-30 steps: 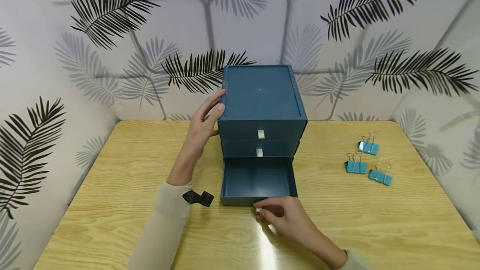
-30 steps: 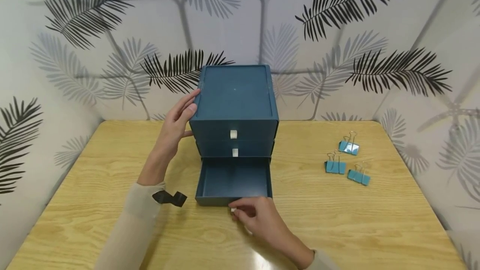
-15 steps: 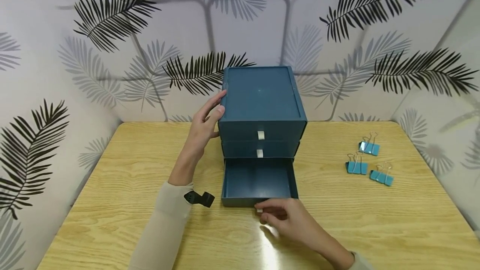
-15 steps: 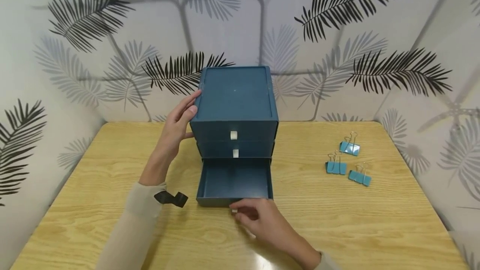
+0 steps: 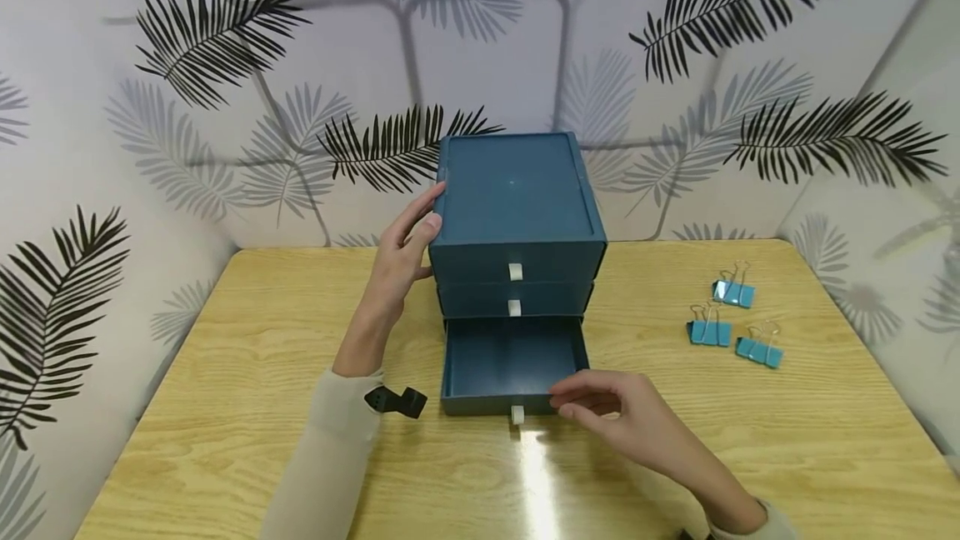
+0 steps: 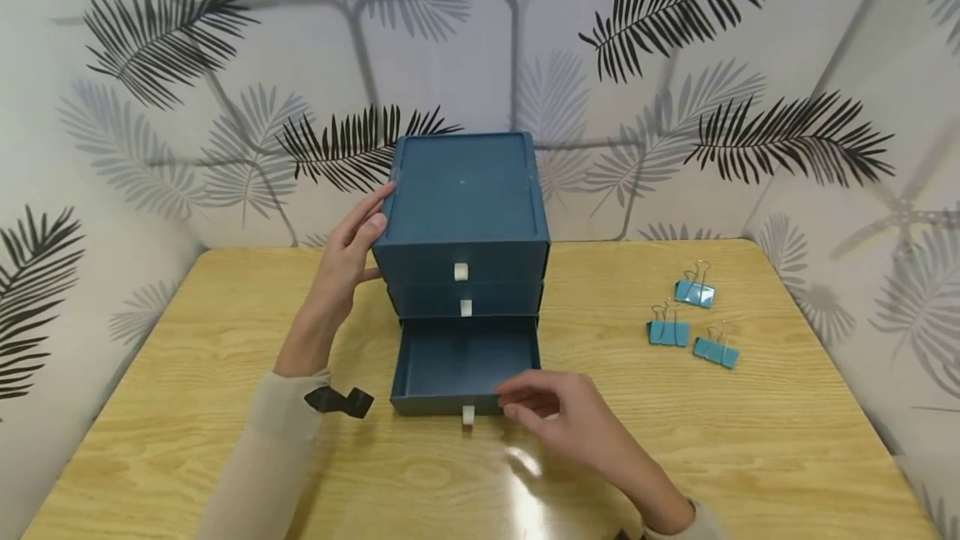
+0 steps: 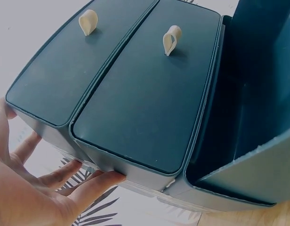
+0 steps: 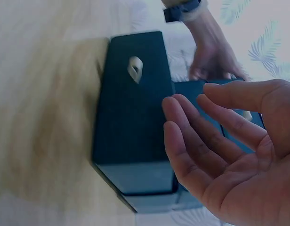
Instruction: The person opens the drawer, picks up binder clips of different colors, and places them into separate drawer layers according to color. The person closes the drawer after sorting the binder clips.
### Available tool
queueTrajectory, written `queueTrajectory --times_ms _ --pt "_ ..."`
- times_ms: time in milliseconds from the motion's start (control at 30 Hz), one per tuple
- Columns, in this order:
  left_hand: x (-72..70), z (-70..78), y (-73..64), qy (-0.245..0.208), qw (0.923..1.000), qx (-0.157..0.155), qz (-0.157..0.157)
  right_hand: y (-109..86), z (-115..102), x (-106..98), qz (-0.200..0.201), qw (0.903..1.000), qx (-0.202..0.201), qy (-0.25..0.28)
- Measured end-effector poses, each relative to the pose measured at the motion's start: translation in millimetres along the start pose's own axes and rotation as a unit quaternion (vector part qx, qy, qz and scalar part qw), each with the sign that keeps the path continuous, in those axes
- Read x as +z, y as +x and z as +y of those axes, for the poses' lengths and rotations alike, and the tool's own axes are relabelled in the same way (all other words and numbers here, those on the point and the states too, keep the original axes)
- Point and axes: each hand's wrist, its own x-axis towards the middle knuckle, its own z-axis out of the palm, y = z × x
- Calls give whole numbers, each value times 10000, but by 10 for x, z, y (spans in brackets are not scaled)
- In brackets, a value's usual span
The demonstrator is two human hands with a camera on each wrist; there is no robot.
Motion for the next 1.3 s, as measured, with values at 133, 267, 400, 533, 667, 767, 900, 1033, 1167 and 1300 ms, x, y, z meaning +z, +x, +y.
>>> queueTrajectory --times_ms 133,267,400,533,667,767,900,1033,1167,1300 --pt "6 -2 -11 12 10000 11 -6 -25 -15 -135 382 9990 -67 -222" --pt "17 0 -12 -2 10000 31 -16 -44 -21 -280 790 9960 -62 -407" --pt "26 -5 -17 -14 10000 18 -12 -59 16 -444 1248 9901 -104 -639" --pt "26 -24 -29 -29 10000 -11 26 -83 107 -605 1701 9808 -77 -949" --pt "26 -37 -40 -25 10000 -9 32 -116 214 -730 2107 9711 -38 -1119" --pt "25 -47 -35 -51 10000 4 38 -130 291 -797 2351 9643 11 -1220" --pt "23 -52 -28 -82 10000 9 49 -132 411 -882 2669 9542 25 -1349" --pt "22 -37 -32 -61 10000 44 39 -142 523 -998 2998 9434 34 -1416" --pt "20 -24 -30 -8 10000 86 44 -170 636 -1117 3173 9381 222 -1373" --pt "21 -24 -21 -16 10000 89 29 -204 754 -1214 3321 9341 387 -1249"
